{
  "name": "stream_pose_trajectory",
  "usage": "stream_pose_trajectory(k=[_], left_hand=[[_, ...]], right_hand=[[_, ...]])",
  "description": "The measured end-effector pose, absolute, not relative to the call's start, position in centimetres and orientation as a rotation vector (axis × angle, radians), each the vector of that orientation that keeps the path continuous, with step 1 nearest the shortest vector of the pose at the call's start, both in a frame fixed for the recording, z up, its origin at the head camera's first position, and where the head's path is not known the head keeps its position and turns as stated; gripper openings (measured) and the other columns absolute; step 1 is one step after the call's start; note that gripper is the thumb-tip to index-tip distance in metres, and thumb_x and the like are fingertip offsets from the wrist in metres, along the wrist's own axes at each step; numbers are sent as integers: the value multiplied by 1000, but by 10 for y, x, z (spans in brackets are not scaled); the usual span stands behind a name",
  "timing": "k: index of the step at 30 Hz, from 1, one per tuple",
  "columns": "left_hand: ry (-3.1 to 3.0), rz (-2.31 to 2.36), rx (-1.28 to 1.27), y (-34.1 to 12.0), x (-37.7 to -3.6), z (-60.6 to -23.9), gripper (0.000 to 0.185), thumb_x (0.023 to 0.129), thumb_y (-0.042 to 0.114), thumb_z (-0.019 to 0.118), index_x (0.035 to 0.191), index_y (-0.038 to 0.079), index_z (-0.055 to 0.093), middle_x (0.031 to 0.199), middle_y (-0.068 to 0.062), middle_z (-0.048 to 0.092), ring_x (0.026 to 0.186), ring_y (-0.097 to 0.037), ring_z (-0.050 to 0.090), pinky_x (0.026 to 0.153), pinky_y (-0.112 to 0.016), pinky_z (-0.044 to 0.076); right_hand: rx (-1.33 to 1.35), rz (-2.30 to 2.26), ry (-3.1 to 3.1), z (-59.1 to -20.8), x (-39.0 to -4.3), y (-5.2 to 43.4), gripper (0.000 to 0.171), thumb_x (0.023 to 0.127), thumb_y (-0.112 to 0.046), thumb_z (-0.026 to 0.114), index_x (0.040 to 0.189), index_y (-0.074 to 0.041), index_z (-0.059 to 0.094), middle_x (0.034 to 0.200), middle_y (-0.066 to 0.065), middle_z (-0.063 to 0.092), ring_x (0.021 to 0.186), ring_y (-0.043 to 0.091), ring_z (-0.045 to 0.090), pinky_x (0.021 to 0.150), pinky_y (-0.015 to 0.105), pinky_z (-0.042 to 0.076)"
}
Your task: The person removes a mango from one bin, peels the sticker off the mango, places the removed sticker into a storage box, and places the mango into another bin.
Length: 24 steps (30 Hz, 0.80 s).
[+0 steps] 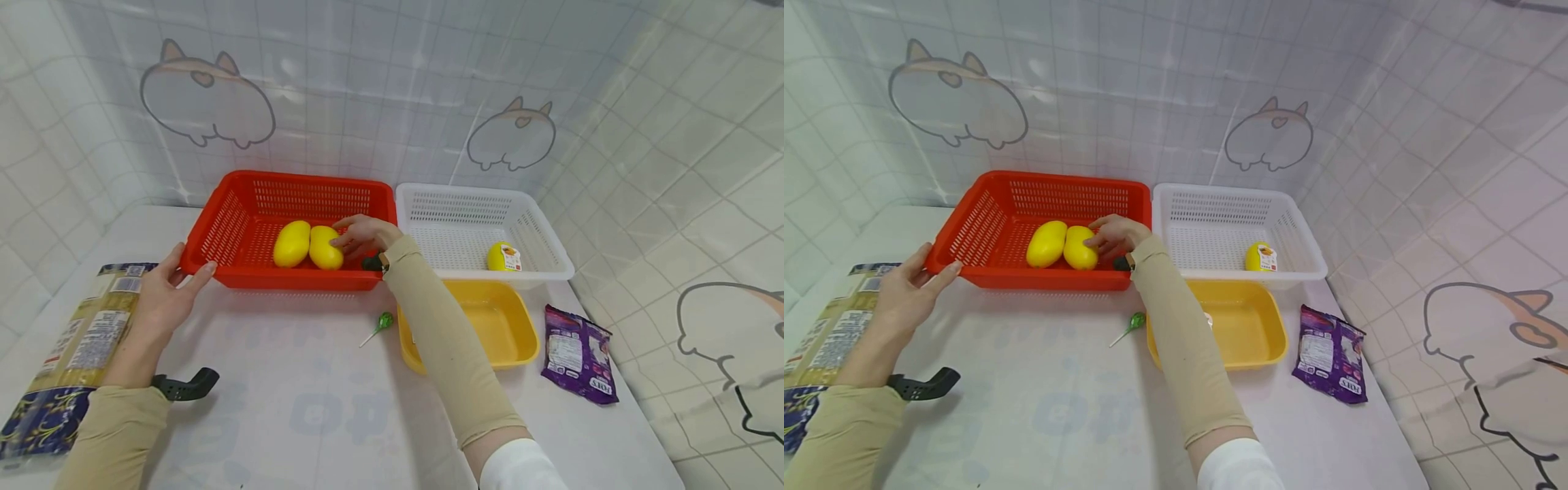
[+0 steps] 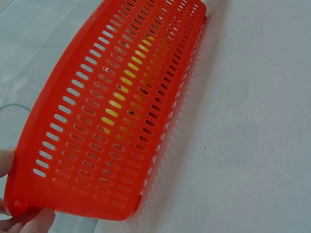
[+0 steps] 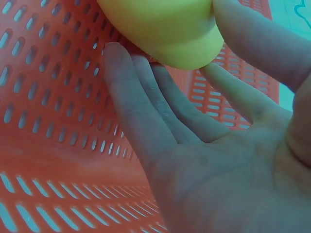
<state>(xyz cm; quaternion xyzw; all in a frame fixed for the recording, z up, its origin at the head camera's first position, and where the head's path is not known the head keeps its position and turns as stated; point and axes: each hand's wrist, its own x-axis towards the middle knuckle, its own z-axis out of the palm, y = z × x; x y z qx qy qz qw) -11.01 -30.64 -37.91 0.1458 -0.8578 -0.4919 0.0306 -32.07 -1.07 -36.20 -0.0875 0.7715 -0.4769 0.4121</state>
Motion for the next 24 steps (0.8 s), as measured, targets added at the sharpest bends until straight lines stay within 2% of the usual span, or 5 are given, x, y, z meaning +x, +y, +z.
stream_pose_trajectory(k=[16, 24], left_hand=[[-2636, -1545, 458, -308, -112, -377, 86, 99, 54, 50, 159, 22, -3, 167, -12, 11, 150, -41, 22, 94, -11, 44], [-2647, -1543, 463, -309, -112, -377, 87, 98, 55, 50, 159, 23, -3, 167, -12, 11, 150, -41, 21, 97, -13, 44]], right_hand=[[-207, -1234, 1946, -360, -321, -11, 57, 95, -14, 67, 149, -13, 47, 145, 10, 50, 115, 30, 63, 106, 45, 50], [-200, -1250, 1949, -360, -321, -10, 56, 95, -14, 67, 148, -12, 48, 143, 11, 51, 112, 30, 63, 104, 45, 52]])
